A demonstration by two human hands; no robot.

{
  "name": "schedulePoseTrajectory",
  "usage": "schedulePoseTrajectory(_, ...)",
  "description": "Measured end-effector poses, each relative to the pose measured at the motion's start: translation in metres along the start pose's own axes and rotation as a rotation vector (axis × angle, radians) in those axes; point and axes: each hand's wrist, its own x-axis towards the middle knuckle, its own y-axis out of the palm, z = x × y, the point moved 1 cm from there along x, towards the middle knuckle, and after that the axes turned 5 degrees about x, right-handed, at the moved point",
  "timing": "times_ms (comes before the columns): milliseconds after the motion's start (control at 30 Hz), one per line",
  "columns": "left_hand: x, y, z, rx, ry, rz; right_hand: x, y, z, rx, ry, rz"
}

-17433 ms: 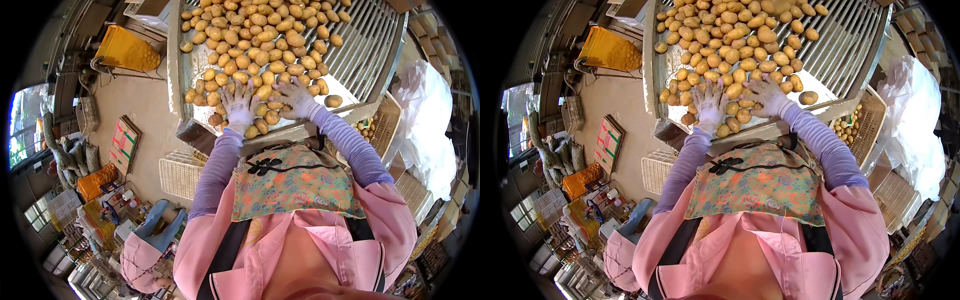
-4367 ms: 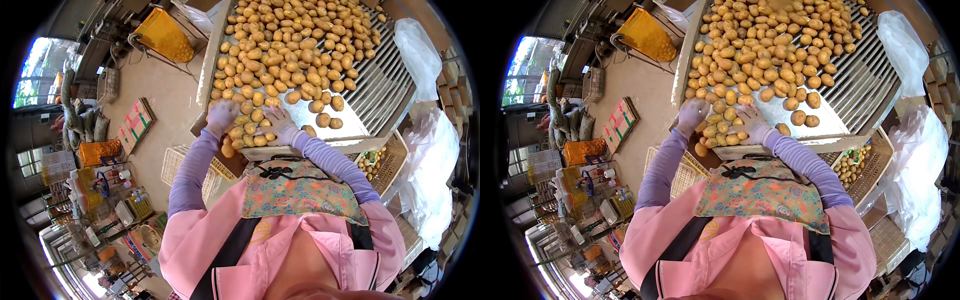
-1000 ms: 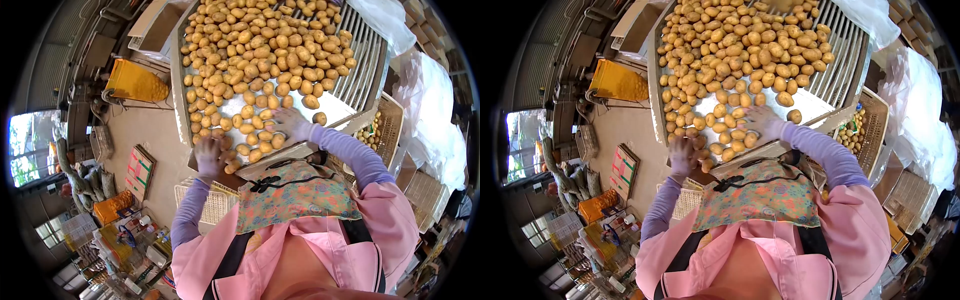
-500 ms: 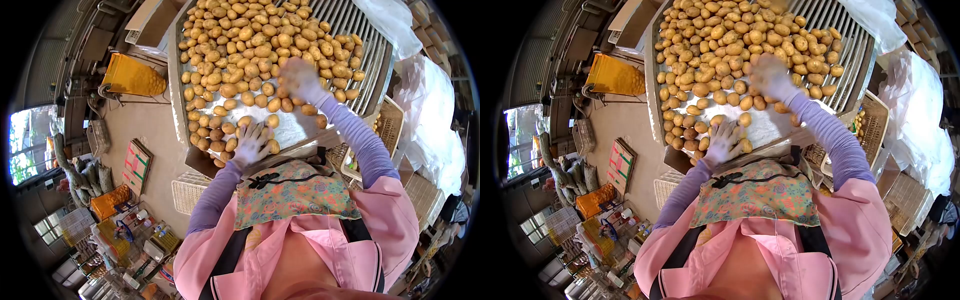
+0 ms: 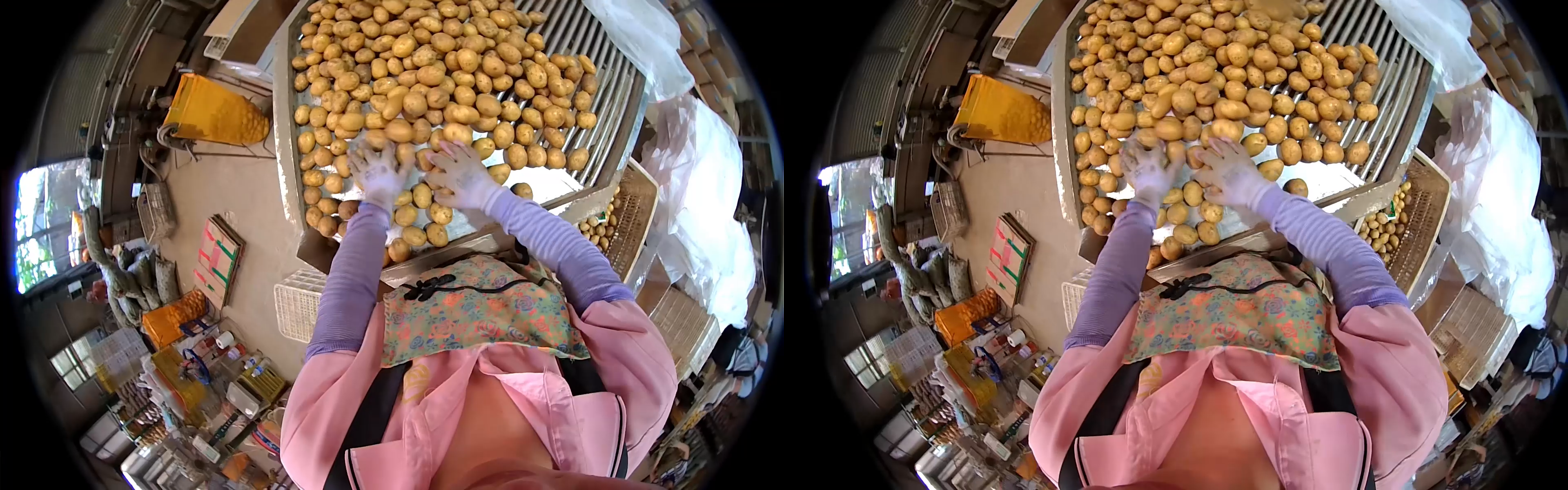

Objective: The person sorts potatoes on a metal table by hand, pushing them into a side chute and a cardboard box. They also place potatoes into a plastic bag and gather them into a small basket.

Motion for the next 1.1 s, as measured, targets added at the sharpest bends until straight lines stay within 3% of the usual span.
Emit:
schedulePoseTrajectory(33, -0.022, -0.02, 0.006, 0.093, 0.176, 0.035, -0.01, 0.007, -0.004, 0.074, -0.126, -0.163)
schedulePoseTrajectory(67, -0.044, -0.032, 0.015, 0.19, 0.355, 0.078, -0.018, 0.004, -0.009, 0.083, -0.138, -0.156)
schedulePoseTrajectory(133, -0.081, -0.022, 0.049, 0.08, 0.372, 0.095, -0.035, -0.021, -0.021, 0.179, 0.123, 0.012)
schedulePoseTrajectory(200, -0.114, -0.023, 0.072, 0.068, 0.451, 0.001, -0.05, -0.047, -0.029, 0.063, 0.319, 0.192)
schedulePoseTrajectory(267, -0.138, -0.03, 0.095, 0.118, 0.46, 0.057, -0.063, -0.043, -0.035, 0.073, 0.24, 0.139)
schedulePoseTrajectory(333, -0.147, -0.037, 0.12, 0.171, 0.481, 0.113, -0.058, -0.057, -0.021, 0.167, 0.363, 0.437)
schedulePoseTrajectory(400, -0.141, -0.046, 0.146, 0.215, 0.439, 0.175, -0.052, -0.045, -0.002, 0.378, 0.254, 0.41)
schedulePoseTrajectory(467, -0.123, -0.056, 0.168, 0.06, 0.371, 0.133, -0.038, -0.034, 0.04, 0.181, 0.257, 0.52)
schedulePoseTrajectory(533, -0.098, -0.064, 0.18, -0.095, 0.295, 0.09, -0.029, 0.009, 0.058, 0.198, 0.268, 0.302)
schedulePoseTrajectory(633, -0.041, -0.064, 0.165, -0.013, 0.368, 0.06, -0.011, 0.036, 0.086, 0.349, 0.24, 0.246)
schedulePoseTrajectory(700, -0.012, -0.062, 0.119, -0.004, 0.29, 0.113, -0.002, 0.048, 0.105, 0.296, -0.204, 0.214)
schedulePoseTrajectory(733, -0.008, -0.056, 0.087, -0.065, 0.156, 0.139, -0.004, 0.036, 0.108, 0.287, -0.202, 0.213)
schedulePoseTrajectory(800, -0.017, -0.057, 0.014, 0.07, 0.027, 0.308, -0.007, 0.005, 0.115, 0.466, -0.271, 0.427)
schedulePoseTrajectory(833, -0.03, -0.032, 0.002, 0.147, 0.19, 0.221, -0.009, 0.041, 0.098, 0.552, -0.374, 0.261)
schedulePoseTrajectory(900, -0.06, -0.011, -0.008, 0.24, 0.445, 0.156, -0.017, 0.02, 0.05, 0.626, -0.265, 0.179)
schedulePoseTrajectory(933, -0.082, -0.028, -0.008, 0.262, 0.546, 0.174, -0.016, -0.007, 0.03, 0.399, -0.122, 0.218)
schedulePoseTrajectory(967, -0.1, -0.047, -0.005, 0.147, 0.589, 0.175, -0.024, -0.045, 0.016, 0.319, -0.111, 0.107)
schedulePoseTrajectory(1000, -0.113, -0.047, 0.011, 0.152, 0.579, 0.181, -0.047, -0.035, -0.015, 0.122, -0.128, -0.158)
schedulePoseTrajectory(1033, -0.121, -0.043, 0.033, 0.121, 0.657, 0.196, -0.062, -0.048, -0.019, -0.197, -0.085, -0.121)
schedulePoseTrajectory(1067, -0.126, -0.043, 0.053, 0.09, 0.74, 0.212, -0.068, -0.045, -0.028, -0.189, 0.097, 0.216)
schedulePoseTrajectory(1100, -0.13, -0.045, 0.068, 0.089, 0.735, 0.218, -0.065, -0.049, -0.02, -0.038, 0.088, 0.378)
